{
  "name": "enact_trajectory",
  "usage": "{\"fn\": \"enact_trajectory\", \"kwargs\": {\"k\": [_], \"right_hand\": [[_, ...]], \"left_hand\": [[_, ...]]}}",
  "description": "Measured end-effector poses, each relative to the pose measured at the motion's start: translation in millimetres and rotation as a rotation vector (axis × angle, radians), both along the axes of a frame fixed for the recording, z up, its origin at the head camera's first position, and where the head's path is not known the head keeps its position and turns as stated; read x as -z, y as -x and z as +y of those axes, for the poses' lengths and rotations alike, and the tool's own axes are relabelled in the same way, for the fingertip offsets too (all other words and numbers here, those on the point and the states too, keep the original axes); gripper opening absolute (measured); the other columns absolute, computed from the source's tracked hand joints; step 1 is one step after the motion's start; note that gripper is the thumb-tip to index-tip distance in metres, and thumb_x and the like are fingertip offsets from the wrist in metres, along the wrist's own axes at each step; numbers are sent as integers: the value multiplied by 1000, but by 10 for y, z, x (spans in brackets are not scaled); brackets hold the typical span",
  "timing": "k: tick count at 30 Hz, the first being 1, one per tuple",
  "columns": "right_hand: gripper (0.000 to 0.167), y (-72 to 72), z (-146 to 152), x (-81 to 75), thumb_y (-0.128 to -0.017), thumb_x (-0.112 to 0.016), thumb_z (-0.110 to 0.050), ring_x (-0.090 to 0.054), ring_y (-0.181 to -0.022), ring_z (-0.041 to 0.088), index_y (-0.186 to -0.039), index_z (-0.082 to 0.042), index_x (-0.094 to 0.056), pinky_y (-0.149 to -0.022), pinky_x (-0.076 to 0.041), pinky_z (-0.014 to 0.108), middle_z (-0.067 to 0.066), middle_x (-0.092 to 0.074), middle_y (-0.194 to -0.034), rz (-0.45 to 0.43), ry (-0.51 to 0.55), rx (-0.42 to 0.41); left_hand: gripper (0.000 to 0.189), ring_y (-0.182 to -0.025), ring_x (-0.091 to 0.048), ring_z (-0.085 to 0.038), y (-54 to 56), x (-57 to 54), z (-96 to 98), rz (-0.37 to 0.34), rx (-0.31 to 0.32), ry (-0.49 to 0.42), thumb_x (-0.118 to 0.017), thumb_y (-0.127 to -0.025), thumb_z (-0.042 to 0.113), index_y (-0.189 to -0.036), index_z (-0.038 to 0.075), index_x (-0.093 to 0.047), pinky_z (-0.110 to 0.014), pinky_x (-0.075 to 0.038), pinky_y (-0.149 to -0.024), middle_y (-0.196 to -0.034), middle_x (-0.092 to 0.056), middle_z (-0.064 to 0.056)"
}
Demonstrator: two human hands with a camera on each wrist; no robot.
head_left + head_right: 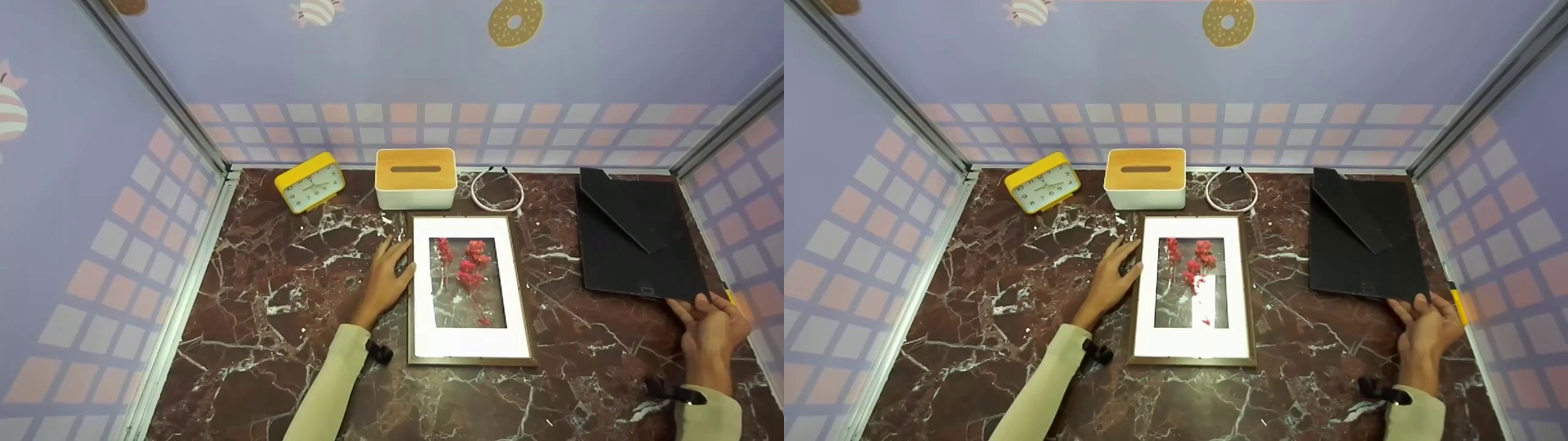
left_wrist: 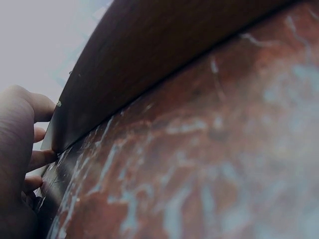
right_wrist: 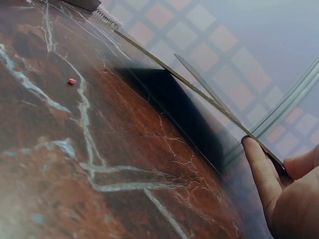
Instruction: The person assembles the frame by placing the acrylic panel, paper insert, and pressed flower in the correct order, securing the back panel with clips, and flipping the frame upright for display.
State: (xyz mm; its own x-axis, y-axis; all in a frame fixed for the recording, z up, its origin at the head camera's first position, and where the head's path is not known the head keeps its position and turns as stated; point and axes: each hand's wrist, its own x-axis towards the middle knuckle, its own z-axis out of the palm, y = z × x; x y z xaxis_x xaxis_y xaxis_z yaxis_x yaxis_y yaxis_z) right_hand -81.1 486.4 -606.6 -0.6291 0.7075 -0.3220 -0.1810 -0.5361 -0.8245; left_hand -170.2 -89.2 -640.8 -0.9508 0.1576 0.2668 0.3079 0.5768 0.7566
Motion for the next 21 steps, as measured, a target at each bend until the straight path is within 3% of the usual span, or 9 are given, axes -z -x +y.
{"fn": "enact_trajectory", "kwargs": {"k": [9, 13, 21], "right_hand": [[15, -15, -49, -77, -102, -58, 20, -66, -58, 30, -110, 8, -64, -66, -69, 39, 14, -52, -111, 25, 6, -12], [14, 3, -76, -102, -100, -58, 22, -67, -54, 32, -108, 11, -64, -63, -69, 43, 16, -58, -96, 69, 44, -12], [15, 26, -111, -156, -98, -54, 28, -67, -50, 40, -99, 13, -58, -57, -67, 53, 21, -58, -81, 178, 200, -19]], "left_hand": [[53, -160, -37, -44, -1, 7, -6, 11, 6, 8, -72, -105, 22, -154, 5, -64, -66, -32, -129, -156, -63, -18], [52, -160, -38, -44, 7, 12, -7, 25, 13, 12, -72, -105, 22, -153, 4, -64, -64, -33, -129, -156, -63, -17], [53, -161, -37, -44, 8, 22, -2, 14, 7, 2, -73, -104, 20, -153, 3, -64, -62, -31, -131, -155, -64, -18]]}}
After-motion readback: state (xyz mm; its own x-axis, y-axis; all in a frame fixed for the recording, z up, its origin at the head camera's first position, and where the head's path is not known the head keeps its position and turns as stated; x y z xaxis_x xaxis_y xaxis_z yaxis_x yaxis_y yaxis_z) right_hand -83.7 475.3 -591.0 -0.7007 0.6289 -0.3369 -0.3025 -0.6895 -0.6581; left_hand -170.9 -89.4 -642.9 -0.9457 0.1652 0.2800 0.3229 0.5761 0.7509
